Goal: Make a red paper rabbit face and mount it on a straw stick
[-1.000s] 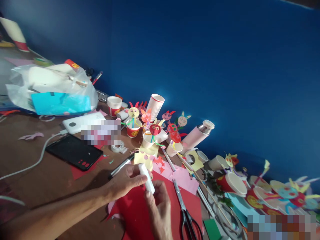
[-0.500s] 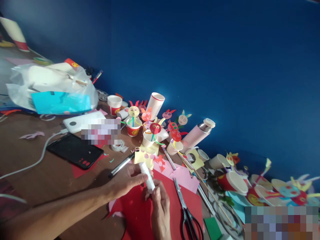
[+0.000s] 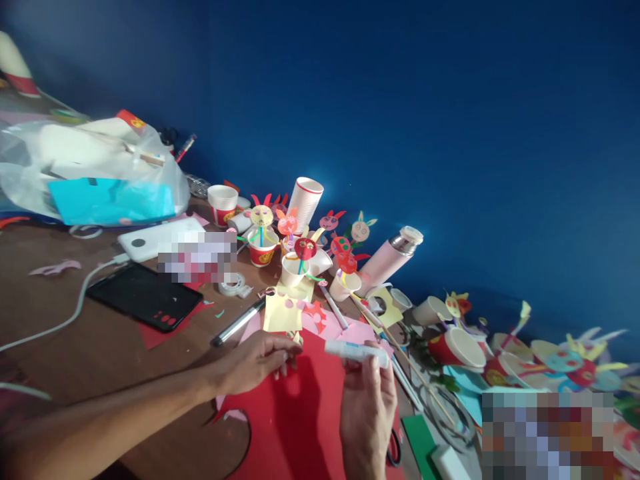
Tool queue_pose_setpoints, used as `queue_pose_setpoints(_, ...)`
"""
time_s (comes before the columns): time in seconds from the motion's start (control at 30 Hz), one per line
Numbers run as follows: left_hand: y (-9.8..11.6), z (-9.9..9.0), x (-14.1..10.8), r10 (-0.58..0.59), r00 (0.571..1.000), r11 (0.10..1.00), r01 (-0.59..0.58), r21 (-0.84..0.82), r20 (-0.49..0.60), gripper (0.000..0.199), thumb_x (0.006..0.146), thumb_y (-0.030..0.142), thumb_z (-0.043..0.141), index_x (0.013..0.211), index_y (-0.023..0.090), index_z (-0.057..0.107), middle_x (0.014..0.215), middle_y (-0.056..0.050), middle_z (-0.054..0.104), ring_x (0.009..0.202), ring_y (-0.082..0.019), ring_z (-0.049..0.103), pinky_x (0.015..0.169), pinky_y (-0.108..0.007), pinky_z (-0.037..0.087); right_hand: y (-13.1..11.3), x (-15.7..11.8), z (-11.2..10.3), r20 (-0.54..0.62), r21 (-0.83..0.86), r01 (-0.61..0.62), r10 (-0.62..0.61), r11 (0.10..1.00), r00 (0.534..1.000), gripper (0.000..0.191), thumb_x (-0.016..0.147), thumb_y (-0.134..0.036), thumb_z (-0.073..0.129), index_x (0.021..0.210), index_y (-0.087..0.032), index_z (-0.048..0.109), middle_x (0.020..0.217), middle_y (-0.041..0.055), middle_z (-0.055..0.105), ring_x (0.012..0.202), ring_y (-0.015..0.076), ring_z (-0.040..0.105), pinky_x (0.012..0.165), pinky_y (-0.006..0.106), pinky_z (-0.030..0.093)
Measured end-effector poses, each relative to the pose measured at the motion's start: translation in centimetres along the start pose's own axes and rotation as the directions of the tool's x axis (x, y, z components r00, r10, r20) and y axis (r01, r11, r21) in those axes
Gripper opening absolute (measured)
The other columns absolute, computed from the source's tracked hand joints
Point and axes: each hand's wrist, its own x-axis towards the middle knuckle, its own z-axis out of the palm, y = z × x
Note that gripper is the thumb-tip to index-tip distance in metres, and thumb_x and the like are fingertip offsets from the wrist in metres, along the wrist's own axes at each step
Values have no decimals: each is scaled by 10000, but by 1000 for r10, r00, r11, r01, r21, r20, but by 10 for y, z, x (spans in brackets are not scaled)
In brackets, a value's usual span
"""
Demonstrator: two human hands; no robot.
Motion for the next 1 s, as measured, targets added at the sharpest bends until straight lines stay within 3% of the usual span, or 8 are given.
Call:
queue_pose_setpoints(0.13, -3, 2, 1, -21, 1000, 999, 22, 31, -21, 272, 765, 153, 418, 934, 84, 619, 751, -43, 617, 572, -82, 511, 527, -187, 395, -6, 3, -2, 46, -88, -63, 67, 994, 997, 159, 802, -359, 514, 816, -209, 566, 836, 16, 580, 770, 160, 571, 702, 306, 462)
queue_pose_setpoints(0.23, -1, 0, 2, 19, 999, 1000, -20, -20, -51, 279, 768, 166, 438, 962, 72, 615, 766, -59, 635, 586, -85, 528, 555, -195, 412, -6, 0, 1, 153, -235, -120, 158, 964, 975, 200, 813, -382, 472, 811, -193, 536, 735, 24, 570, 681, 171, 564, 591, 287, 457)
queue_pose_setpoints(0.37, 3, 1, 1, 84, 991, 993, -92, -79, -100, 321, 793, 222, 458, 1034, 62, 599, 779, -75, 649, 607, -94, 542, 615, -222, 442, 0, -8, 7, 224, -502, -110, 253, 858, 941, 204, 788, -383, 530, 829, -184, 538, 601, -37, 502, 491, 98, 448, 470, 208, 381)
queue_pose_setpoints(0.47, 7, 4, -2, 132, 984, 990, -136, -23, -119, 329, 811, 222, 448, 1064, 75, 599, 772, -68, 655, 648, -107, 558, 656, -233, 450, 4, -13, 11, 226, -648, -127, 349, 751, 910, 249, 740, -412, 591, 804, -172, 572, 496, -70, 425, 418, 72, 346, 384, 180, 286)
queue_pose_setpoints(0.63, 9, 8, -8, 215, 970, 975, -206, 88, -110, 337, 835, 213, 423, 1101, 110, 603, 824, -60, 669, 726, -124, 589, 693, -225, 463, 7, -18, 21, 179, -699, -101, 311, 708, 933, 271, 681, -426, 626, 725, -158, 637, 425, -74, 386, 387, 66, 303, 359, 185, 234)
queue_pose_setpoints(0.8, 3, 12, -7, 318, 945, 938, -303, 166, -71, 352, 831, 140, 396, 1115, 151, 604, 960, -43, 668, 894, -136, 592, 824, -227, 446, 7, -19, 26, 202, -710, -27, 239, 704, 950, 195, 655, -358, 655, 653, -164, 639, 478, -48, 473, 442, 78, 370, 402, 183, 283)
queue_pose_setpoints(0.9, 6, 10, -9, 304, 953, 931, -293, 218, -18, 379, 826, 125, 393, 1163, 152, 565, 957, -40, 666, 880, -128, 600, 801, -217, 460, 4, -17, 23, 247, -728, -27, 299, 685, 922, 193, 688, -347, 626, 625, -165, 608, 479, -49, 464, 440, 76, 363, 405, 183, 290)
queue_pose_setpoints(1.0, 22, 1, -17, 253, 967, 886, -247, 392, 38, 412, 805, 141, 448, 1210, 179, 518, 929, -34, 671, 829, -129, 610, 769, -234, 478, -2, -15, 18, 273, -773, -59, 414, 632, 868, 191, 728, -338, 585, 635, -172, 570, 455, -71, 388, 420, 67, 317, 394, 180, 264)
